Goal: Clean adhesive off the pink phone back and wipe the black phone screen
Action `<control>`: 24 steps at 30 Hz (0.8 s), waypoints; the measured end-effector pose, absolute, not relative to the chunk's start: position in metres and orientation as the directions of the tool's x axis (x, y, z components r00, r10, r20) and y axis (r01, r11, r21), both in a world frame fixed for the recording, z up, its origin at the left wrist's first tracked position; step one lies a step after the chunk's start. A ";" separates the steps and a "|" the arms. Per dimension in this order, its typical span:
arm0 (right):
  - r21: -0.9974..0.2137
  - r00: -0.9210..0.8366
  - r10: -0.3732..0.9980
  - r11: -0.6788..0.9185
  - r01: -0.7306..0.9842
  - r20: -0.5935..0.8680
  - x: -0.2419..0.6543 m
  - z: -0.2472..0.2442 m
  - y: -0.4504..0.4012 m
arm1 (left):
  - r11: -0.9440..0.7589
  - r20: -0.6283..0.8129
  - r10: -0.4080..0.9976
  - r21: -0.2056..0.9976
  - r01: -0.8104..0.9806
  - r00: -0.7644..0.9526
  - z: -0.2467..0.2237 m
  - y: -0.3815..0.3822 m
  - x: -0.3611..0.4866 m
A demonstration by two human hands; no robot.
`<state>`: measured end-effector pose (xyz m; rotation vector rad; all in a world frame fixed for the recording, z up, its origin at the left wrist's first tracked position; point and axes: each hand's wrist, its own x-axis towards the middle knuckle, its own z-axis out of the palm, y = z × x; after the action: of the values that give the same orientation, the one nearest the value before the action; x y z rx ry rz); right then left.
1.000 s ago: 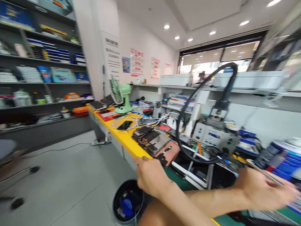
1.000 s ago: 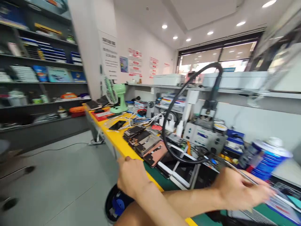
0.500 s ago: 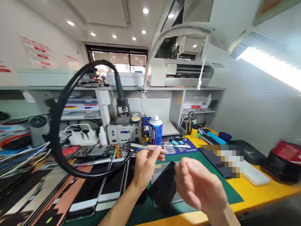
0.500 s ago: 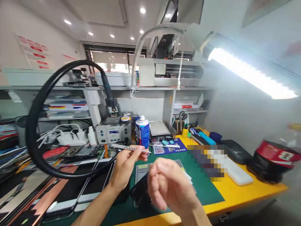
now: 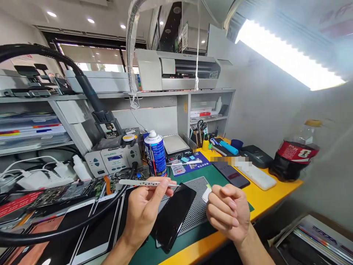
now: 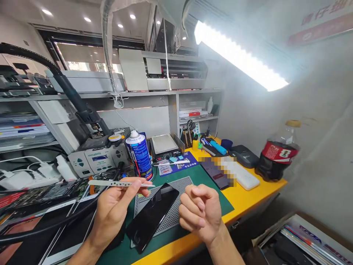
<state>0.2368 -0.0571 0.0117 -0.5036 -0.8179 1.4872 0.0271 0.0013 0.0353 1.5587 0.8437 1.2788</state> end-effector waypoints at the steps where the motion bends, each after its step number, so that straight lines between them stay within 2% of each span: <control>1: -0.753 -0.092 0.982 0.064 -0.654 0.163 0.240 0.019 -0.057 | -0.352 0.348 0.911 0.936 -0.023 0.222 0.036 0.001 0.027; 7: -0.870 -0.044 0.990 0.093 -0.483 0.130 0.258 0.044 -0.053 | -0.397 0.372 0.900 0.914 0.078 0.227 0.035 0.001 0.028; 14: -0.973 0.034 0.977 0.211 -0.092 0.209 0.258 0.036 -0.051 | -0.526 0.460 0.836 0.827 0.200 0.298 0.028 0.001 0.031; 17: -0.955 -0.046 0.960 0.279 0.103 0.275 0.236 0.037 -0.056 | -0.611 0.508 0.770 0.762 0.216 0.387 0.028 -0.003 0.036; 20: -0.859 -0.137 0.919 0.393 0.327 0.369 0.217 0.040 -0.060 | -0.634 0.511 0.742 0.745 0.207 0.434 0.028 -0.005 0.039; 24: -0.789 -0.180 0.915 0.402 0.465 0.360 0.212 0.041 -0.056 | -0.587 0.471 0.783 0.776 0.231 0.406 0.028 -0.004 0.038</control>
<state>0.2125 -0.0562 0.0410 -1.1965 -1.8032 0.6616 0.0375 -0.0036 0.0275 2.0452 0.8597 1.1489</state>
